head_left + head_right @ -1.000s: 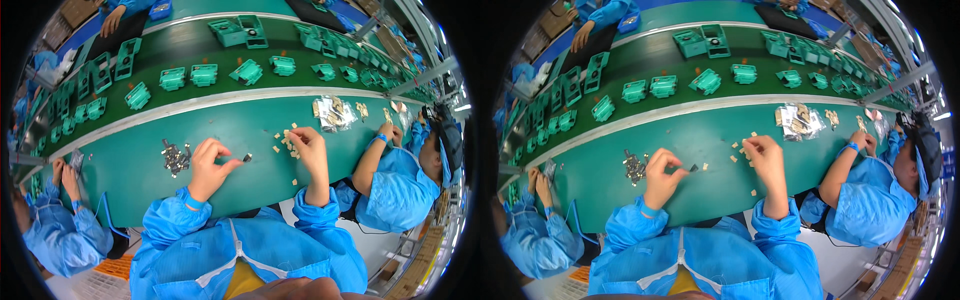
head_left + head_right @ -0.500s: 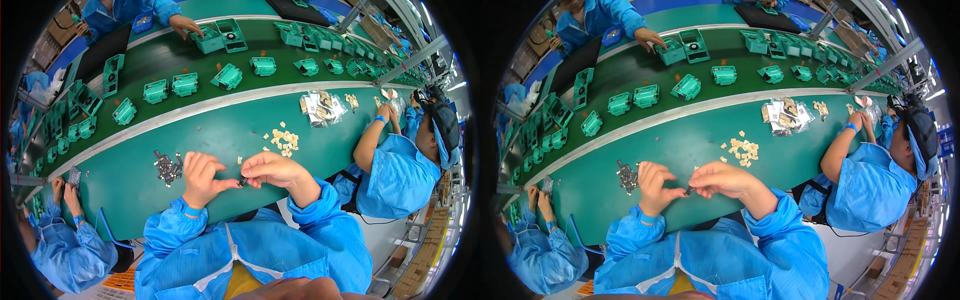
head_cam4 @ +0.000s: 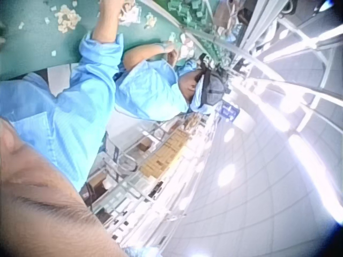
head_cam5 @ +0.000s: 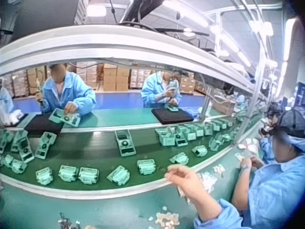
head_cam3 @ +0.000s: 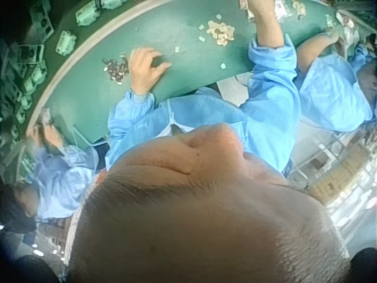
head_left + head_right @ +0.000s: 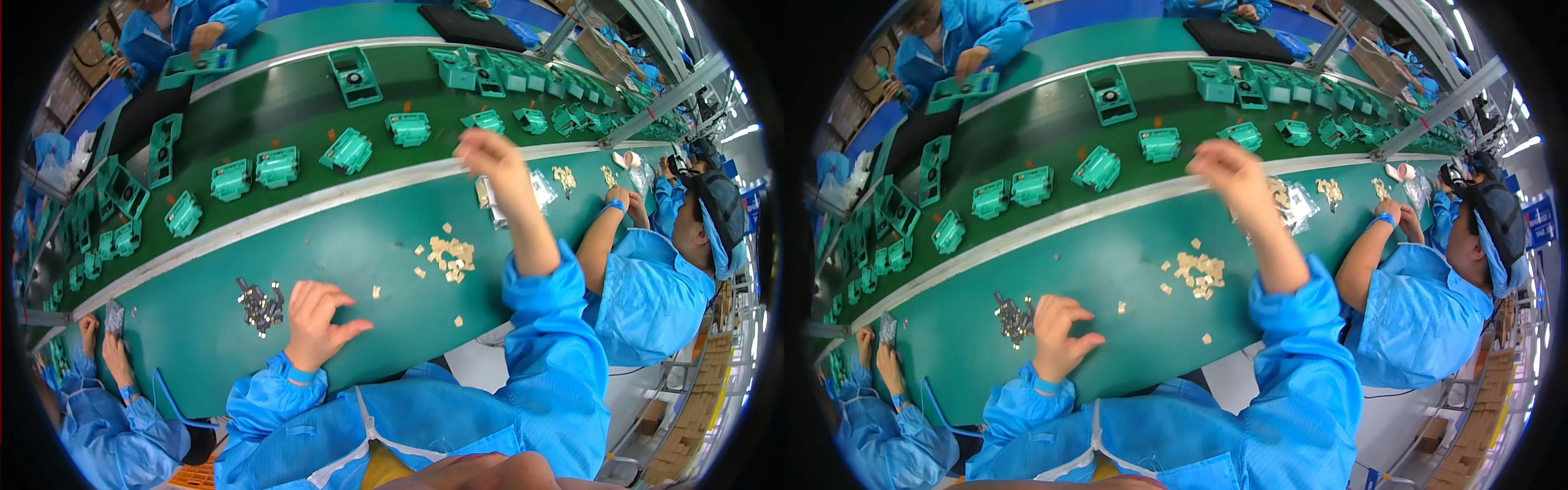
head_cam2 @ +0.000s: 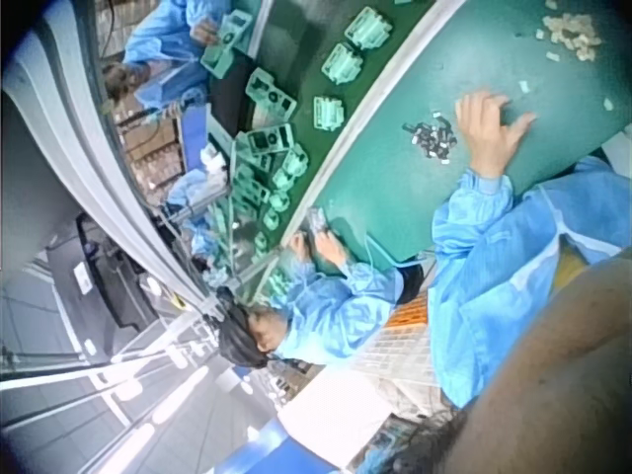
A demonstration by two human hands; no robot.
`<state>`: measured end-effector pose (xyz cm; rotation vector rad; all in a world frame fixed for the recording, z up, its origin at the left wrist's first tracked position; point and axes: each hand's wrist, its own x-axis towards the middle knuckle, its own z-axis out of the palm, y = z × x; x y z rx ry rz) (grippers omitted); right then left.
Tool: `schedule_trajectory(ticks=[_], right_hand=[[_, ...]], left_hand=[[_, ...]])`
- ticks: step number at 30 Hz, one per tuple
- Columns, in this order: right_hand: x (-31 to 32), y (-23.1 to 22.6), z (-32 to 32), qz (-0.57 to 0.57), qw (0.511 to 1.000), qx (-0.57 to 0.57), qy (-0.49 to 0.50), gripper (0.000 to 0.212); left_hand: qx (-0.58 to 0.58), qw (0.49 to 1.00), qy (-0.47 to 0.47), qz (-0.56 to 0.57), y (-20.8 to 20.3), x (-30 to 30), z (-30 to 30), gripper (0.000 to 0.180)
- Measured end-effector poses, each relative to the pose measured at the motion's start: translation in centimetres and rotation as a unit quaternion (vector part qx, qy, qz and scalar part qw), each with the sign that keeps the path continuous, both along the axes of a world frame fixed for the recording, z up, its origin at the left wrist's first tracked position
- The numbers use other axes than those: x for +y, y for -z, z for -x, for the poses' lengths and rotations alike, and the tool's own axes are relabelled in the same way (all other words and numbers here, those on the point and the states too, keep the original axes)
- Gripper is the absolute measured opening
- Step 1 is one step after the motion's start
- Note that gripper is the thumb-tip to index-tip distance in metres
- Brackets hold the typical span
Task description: The person assembles small black components and small tan components into a green plastic housing by hand.
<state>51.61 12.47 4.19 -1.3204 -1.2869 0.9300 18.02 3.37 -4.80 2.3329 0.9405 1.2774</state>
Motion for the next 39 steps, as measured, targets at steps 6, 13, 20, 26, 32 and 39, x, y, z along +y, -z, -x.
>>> schedule_trajectory(ticks=[6,13,20,26,32,39], right_hand=[[11.1,5.2,-26.4,-0.069,0.754,-0.493,0.43,0.073],[11.7,8.3,-39.6,-0.026,0.717,-0.501,0.484,0.091],[12.9,9.4,-38.6,0.083,0.753,-0.439,0.483,0.087],[11.4,7.7,-36.3,-0.011,0.76,-0.37,0.533,0.083],[9.5,1.6,-20.6,-0.174,0.953,0.044,0.245,0.085],[-7.0,4.6,-1.5,-0.005,0.988,0.154,0.005,0.078]], left_hand=[[0.108,0.974,0.143,0.141,0.0,0.5,-2.3,0.045],[0.155,0.959,0.131,0.198,0.7,1.2,-2.9,0.043],[0.158,0.959,0.118,0.205,0.5,1.4,-3.5,0.04],[0.135,0.963,0.116,0.204,1.1,1.0,-3.1,0.039],[0.046,0.982,0.065,0.172,2.7,0.5,-3.0,0.025],[0.183,0.953,0.148,0.191,1.3,0.9,-1.8,0.024]])
